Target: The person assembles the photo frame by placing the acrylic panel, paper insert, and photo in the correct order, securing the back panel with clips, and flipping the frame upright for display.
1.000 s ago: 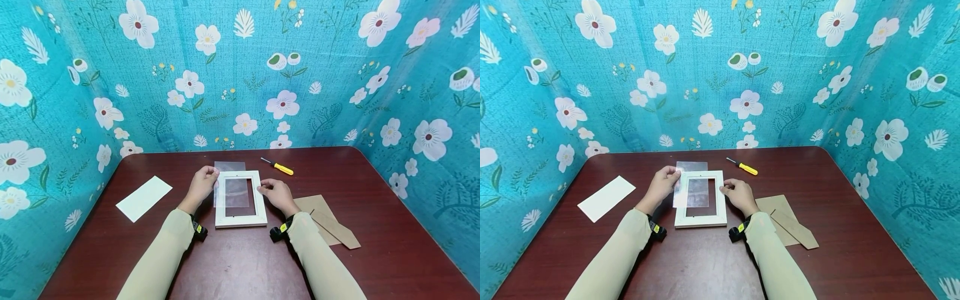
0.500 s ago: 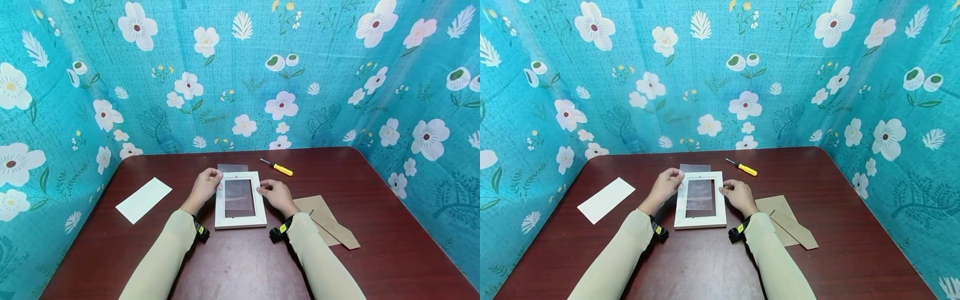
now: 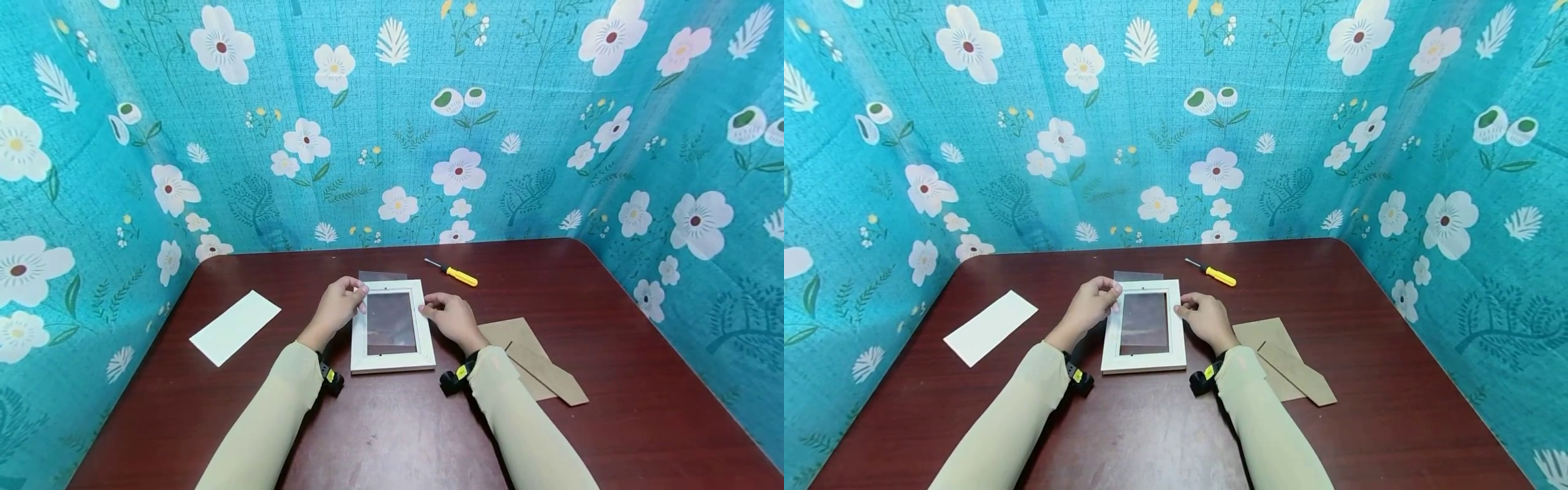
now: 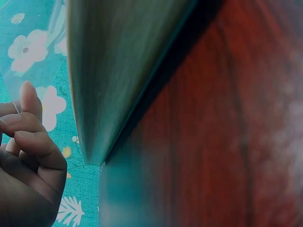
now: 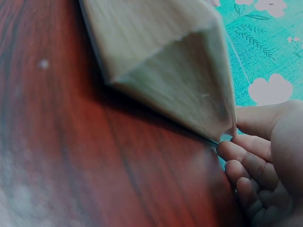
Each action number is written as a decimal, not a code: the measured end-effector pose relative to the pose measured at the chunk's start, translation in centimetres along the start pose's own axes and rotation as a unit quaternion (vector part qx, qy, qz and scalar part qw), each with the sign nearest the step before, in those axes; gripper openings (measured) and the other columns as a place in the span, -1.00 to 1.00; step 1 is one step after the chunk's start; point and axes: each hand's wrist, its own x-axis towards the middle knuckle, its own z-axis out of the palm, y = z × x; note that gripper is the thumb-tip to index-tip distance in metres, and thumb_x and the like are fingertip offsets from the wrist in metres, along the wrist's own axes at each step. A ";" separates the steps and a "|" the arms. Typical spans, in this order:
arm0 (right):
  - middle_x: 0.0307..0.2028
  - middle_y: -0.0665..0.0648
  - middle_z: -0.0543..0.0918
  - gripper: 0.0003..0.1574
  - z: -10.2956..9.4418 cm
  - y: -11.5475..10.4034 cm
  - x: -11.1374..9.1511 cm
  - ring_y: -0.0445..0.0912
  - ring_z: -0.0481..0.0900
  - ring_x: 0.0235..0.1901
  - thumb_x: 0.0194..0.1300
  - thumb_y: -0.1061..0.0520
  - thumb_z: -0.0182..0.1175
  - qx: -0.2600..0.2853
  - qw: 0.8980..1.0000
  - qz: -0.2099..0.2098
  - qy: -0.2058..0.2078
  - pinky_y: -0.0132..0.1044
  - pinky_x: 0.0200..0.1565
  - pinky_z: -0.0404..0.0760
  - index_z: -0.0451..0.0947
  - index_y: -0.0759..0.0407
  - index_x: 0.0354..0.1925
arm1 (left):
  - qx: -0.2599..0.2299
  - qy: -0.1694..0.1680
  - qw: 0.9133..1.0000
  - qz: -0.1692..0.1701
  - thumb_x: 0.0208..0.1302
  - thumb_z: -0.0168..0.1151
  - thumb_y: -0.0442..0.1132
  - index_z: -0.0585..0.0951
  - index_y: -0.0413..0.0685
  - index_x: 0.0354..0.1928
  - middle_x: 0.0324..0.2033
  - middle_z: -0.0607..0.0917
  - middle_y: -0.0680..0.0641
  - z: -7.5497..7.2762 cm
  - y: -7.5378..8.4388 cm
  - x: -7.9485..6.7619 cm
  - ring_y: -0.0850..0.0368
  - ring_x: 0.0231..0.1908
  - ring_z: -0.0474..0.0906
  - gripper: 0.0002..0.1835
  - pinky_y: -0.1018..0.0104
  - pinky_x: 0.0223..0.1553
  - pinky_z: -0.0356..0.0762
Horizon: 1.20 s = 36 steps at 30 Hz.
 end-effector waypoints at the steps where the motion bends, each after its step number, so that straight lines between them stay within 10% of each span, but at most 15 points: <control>1: -0.22 0.00 0.67 -0.62 0.0 0.0 0.0 -0.09 0.56 -0.22 0.29 -0.08 0.28 -0.001 1.000 0.001 -0.001 -0.15 -0.19 0.51 0.65 0.05 0.00 | 0.000 -0.002 1.000 -0.001 0.41 0.18 -0.11 0.52 -0.14 -0.10 -0.60 0.63 -0.15 0.0 0.0 0.0 0.10 -0.61 0.43 -0.77 0.31 -0.55 0.36; 36: -0.20 0.01 0.67 -0.60 0.0 0.2 0.2 -0.09 0.57 -0.23 0.29 -0.11 0.28 -0.003 1.000 0.001 -0.004 -0.15 -0.22 0.52 0.65 0.04 0.02 | 0.048 -0.048 0.998 -0.006 0.39 0.21 -0.13 0.51 -0.14 -0.10 -0.63 0.66 -0.11 0.6 -0.3 0.1 0.16 -0.71 0.32 -0.76 0.32 -0.62 0.26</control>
